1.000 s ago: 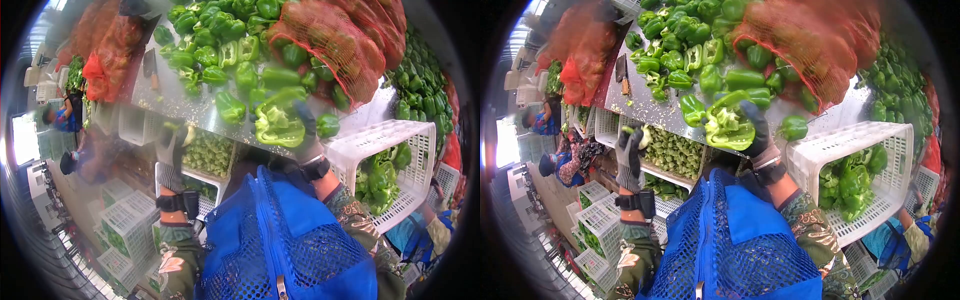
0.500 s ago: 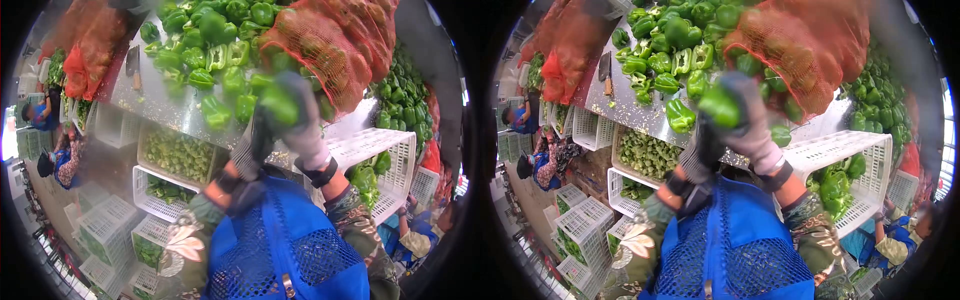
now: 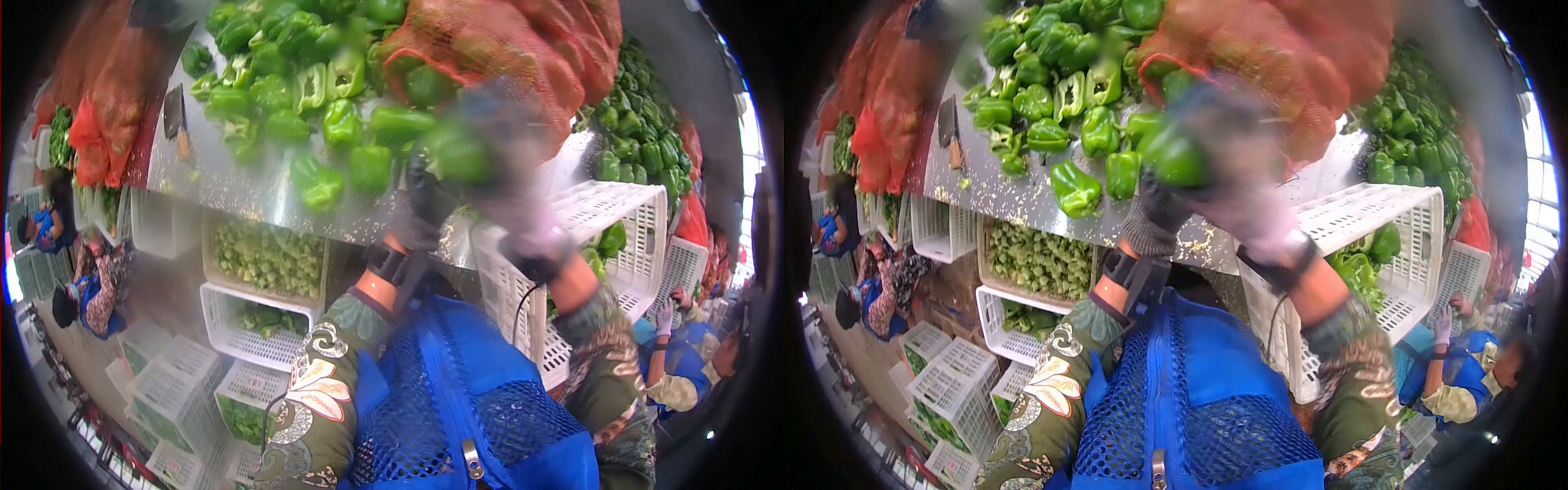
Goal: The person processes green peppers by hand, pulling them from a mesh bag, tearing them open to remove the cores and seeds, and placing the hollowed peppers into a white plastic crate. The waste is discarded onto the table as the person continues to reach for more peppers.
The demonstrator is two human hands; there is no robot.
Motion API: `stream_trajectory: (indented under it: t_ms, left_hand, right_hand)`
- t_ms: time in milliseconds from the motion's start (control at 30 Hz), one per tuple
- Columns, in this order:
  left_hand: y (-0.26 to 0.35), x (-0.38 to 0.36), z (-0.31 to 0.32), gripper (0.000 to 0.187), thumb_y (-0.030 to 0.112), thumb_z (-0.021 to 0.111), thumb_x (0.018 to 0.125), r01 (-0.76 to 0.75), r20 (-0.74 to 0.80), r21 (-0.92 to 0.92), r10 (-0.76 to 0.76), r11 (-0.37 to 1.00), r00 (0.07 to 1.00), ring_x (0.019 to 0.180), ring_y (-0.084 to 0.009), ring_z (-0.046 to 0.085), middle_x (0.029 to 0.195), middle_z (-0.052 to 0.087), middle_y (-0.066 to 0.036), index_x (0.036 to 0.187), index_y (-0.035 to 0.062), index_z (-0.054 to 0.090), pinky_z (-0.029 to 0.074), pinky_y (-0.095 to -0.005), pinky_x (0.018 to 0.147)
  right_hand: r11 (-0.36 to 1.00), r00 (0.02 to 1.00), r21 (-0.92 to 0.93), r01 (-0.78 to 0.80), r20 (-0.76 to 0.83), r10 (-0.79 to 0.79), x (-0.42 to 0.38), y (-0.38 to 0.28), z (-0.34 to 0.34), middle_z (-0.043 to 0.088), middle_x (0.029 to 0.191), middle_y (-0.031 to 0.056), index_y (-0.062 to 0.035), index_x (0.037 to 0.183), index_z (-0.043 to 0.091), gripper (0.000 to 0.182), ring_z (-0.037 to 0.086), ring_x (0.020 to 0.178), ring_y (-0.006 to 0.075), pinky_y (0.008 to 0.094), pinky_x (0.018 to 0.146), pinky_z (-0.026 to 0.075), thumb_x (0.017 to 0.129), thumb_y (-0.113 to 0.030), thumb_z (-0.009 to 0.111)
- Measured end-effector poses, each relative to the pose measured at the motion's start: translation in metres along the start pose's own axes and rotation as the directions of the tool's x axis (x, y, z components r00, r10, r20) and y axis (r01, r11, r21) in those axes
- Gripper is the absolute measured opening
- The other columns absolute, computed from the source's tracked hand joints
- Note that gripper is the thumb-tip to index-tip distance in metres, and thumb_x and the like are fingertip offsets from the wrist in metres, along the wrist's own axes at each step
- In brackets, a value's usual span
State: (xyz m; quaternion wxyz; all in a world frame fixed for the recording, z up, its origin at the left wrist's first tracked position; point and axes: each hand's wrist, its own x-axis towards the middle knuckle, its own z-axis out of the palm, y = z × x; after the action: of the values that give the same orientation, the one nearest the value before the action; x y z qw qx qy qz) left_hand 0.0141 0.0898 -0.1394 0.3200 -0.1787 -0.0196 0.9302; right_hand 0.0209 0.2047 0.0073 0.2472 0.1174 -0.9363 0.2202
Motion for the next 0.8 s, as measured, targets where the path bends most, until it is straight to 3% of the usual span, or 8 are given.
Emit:
stream_trajectory:
  t_ms: [233,300,400,467,533,567,700,800]
  left_hand:
    - [0.009,0.036,-0.049,0.036,0.030,0.047,0.098,-0.081,0.354,0.336,-0.045,0.939,0.934,0.109,-0.0208,0.056,0.121,0.057,-0.007,0.128,0.0097,0.050,0.045,-0.0375,0.099]
    - [-0.016,0.032,-0.034,0.037,0.029,0.047,0.097,-0.387,0.359,0.785,0.153,0.485,0.921,0.107,-0.0199,0.057,0.118,0.059,-0.007,0.128,0.0088,0.050,0.046,-0.0365,0.098]
    - [-0.014,0.015,0.017,0.039,0.025,0.050,0.095,-0.384,0.391,0.916,0.054,-0.114,0.919,0.112,-0.0205,0.054,0.121,0.057,-0.008,0.131,0.0079,0.047,0.041,-0.0378,0.103]
    - [-0.053,-0.017,0.081,0.030,0.011,0.056,0.089,0.116,-0.030,0.166,-0.113,0.979,0.993,0.104,-0.0220,0.056,0.110,0.059,-0.013,0.118,0.0064,0.053,0.046,-0.0393,0.092]
    - [-0.076,-0.003,0.065,0.027,0.014,0.057,0.089,-0.517,0.490,0.852,0.220,0.081,0.843,0.101,-0.0232,0.056,0.108,0.059,-0.012,0.114,0.0048,0.054,0.049,-0.0366,0.085]
    - [-0.084,0.005,0.057,0.026,0.016,0.057,0.089,-0.597,0.747,0.580,0.068,-0.555,0.662,0.099,-0.0238,0.057,0.107,0.059,-0.012,0.112,0.0039,0.055,0.051,-0.0352,0.082]
    - [-0.157,-0.033,0.079,0.036,0.016,0.061,0.086,0.089,0.114,0.791,-0.289,0.605,0.951,0.106,-0.0249,0.055,0.115,0.054,-0.018,0.120,0.0052,0.054,0.048,-0.0362,0.090]
    - [-0.187,-0.063,0.091,0.043,0.016,0.064,0.083,-0.502,0.472,0.864,-0.288,-0.034,0.833,0.113,-0.0286,0.051,0.118,0.053,-0.018,0.124,0.0065,0.054,0.044,-0.0397,0.097]
  right_hand:
    - [0.962,0.957,0.101,-0.254,-0.122,0.265,-0.004,0.009,0.007,0.055,0.113,0.0112,-0.0147,0.109,0.061,0.049,0.051,0.105,0.0325,0.0433,0.089,0.044,0.064,-0.020,0.080]
    - [0.967,0.970,0.109,-0.229,0.112,0.217,-0.030,0.023,0.021,0.055,0.112,0.0118,-0.0127,0.109,0.061,0.049,0.052,0.104,0.0328,0.0427,0.089,0.044,0.065,-0.019,0.080]
    - [0.956,0.937,0.164,-0.245,-0.213,0.277,-0.019,0.022,-0.009,0.057,0.109,0.0119,-0.0131,0.108,0.061,0.049,0.054,0.105,0.0324,0.0435,0.089,0.044,0.064,-0.026,0.080]
    - [0.977,0.978,0.145,-0.155,-0.119,0.173,-0.039,0.022,-0.020,0.058,0.107,0.0116,-0.0114,0.108,0.061,0.048,0.055,0.105,0.0298,0.0429,0.089,0.045,0.065,-0.021,0.080]
    - [0.927,0.947,0.251,-0.279,-0.091,0.310,-0.055,0.036,-0.042,0.058,0.111,0.0101,-0.0087,0.113,0.060,0.047,0.056,0.104,0.0264,0.0372,0.090,0.046,0.070,-0.009,0.078]
    - [0.899,0.915,0.304,-0.316,-0.151,0.373,-0.060,0.039,-0.063,0.057,0.112,0.0097,-0.0081,0.114,0.059,0.048,0.056,0.104,0.0257,0.0354,0.092,0.045,0.070,-0.007,0.077]
    - [0.813,0.776,-0.006,-0.582,-0.302,0.554,-0.118,0.001,-0.169,0.053,0.126,0.0096,-0.0078,0.122,0.057,0.046,0.052,0.117,0.0241,0.0377,0.101,0.041,0.080,-0.014,0.074]
    - [0.686,0.758,-0.390,-0.614,-0.049,0.651,-0.194,0.014,-0.220,0.052,0.129,0.0104,-0.0052,0.128,0.053,0.045,0.048,0.122,0.0231,0.0377,0.105,0.036,0.088,-0.021,0.067]
